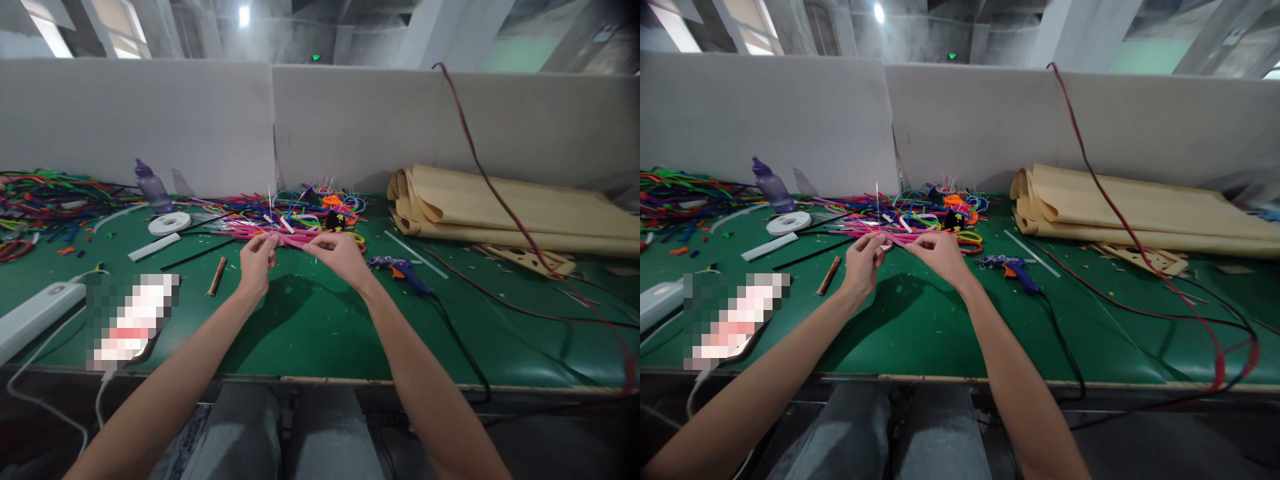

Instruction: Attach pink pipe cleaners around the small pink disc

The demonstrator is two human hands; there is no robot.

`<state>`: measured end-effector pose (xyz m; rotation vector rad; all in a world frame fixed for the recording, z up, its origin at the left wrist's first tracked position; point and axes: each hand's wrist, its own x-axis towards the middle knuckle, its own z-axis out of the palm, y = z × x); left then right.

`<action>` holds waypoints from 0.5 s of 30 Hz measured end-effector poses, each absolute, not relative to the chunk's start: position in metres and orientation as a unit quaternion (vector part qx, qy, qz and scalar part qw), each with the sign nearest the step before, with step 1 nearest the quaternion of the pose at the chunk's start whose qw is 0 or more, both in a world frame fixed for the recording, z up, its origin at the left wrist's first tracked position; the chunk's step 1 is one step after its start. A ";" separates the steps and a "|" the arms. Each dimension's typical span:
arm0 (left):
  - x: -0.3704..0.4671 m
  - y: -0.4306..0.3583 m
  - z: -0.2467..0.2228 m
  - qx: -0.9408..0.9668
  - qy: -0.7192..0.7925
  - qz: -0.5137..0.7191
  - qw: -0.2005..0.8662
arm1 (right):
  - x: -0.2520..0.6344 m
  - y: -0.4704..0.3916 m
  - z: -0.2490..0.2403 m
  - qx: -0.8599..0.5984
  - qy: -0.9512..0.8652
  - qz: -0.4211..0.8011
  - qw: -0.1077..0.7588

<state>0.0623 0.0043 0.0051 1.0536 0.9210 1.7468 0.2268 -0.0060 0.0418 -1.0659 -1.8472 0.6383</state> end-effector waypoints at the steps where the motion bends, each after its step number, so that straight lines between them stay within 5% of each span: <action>1: 0.062 0.004 0.005 0.419 0.374 0.704 0.435 | 0.228 -0.006 0.043 -0.424 -0.750 0.237 0.450; 9: 0.064 0.002 0.005 0.458 0.394 0.677 0.419 | 0.239 -0.005 0.049 -0.390 -0.760 0.022 0.519; 15: 0.064 0.002 0.005 0.478 0.384 0.676 0.410 | 0.245 0.002 0.045 -0.406 -0.734 0.021 0.544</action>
